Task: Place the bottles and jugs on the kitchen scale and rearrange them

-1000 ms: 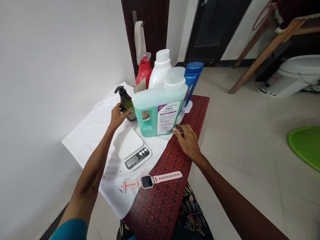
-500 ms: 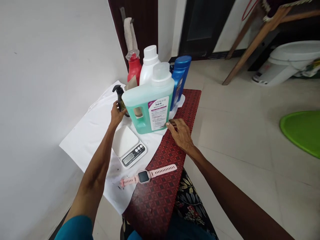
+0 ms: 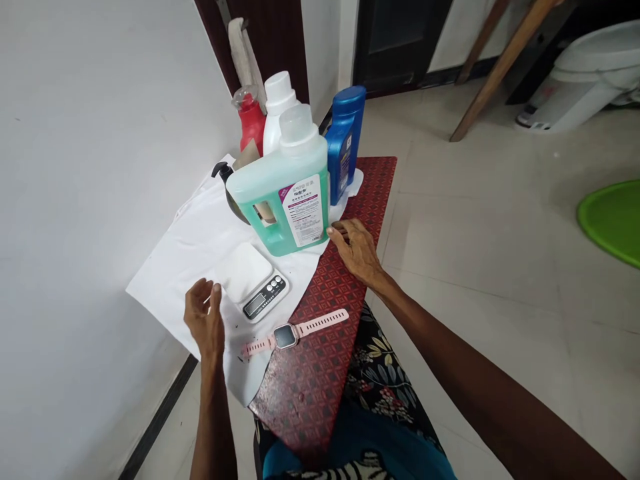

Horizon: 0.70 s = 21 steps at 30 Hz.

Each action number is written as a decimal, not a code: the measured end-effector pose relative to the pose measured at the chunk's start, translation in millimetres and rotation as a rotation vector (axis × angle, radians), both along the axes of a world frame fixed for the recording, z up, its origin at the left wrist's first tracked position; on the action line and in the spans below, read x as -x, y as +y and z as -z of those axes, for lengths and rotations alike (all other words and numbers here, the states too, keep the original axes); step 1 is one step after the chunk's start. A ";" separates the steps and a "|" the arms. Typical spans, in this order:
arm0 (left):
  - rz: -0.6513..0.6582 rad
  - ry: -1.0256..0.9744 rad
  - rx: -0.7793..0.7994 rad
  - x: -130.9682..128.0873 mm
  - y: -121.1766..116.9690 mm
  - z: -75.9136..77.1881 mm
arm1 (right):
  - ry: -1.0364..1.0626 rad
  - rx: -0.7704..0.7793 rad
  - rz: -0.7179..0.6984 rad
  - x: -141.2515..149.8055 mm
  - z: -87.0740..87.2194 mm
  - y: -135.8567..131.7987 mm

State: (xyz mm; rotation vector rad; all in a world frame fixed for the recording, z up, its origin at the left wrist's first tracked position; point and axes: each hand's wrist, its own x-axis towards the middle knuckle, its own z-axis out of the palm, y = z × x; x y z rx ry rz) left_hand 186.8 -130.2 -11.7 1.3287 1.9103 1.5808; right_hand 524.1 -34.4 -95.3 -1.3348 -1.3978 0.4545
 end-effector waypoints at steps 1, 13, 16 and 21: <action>0.063 0.003 -0.026 -11.4 4.8 -5.2 | 0.003 -0.004 0.003 0.3 0.1 0.0; 0.585 -0.119 -0.168 -102.2 150.2 -52.6 | 0.006 -0.003 -0.009 0.2 -1.7 1.9; 0.630 -0.229 -0.148 -115.4 163.7 -47.8 | 0.011 -0.022 -0.004 -0.1 -5.3 1.4; 0.539 -0.330 -0.242 -138.8 153.5 -55.3 | 0.025 -0.037 -0.011 -0.6 -13.2 -1.2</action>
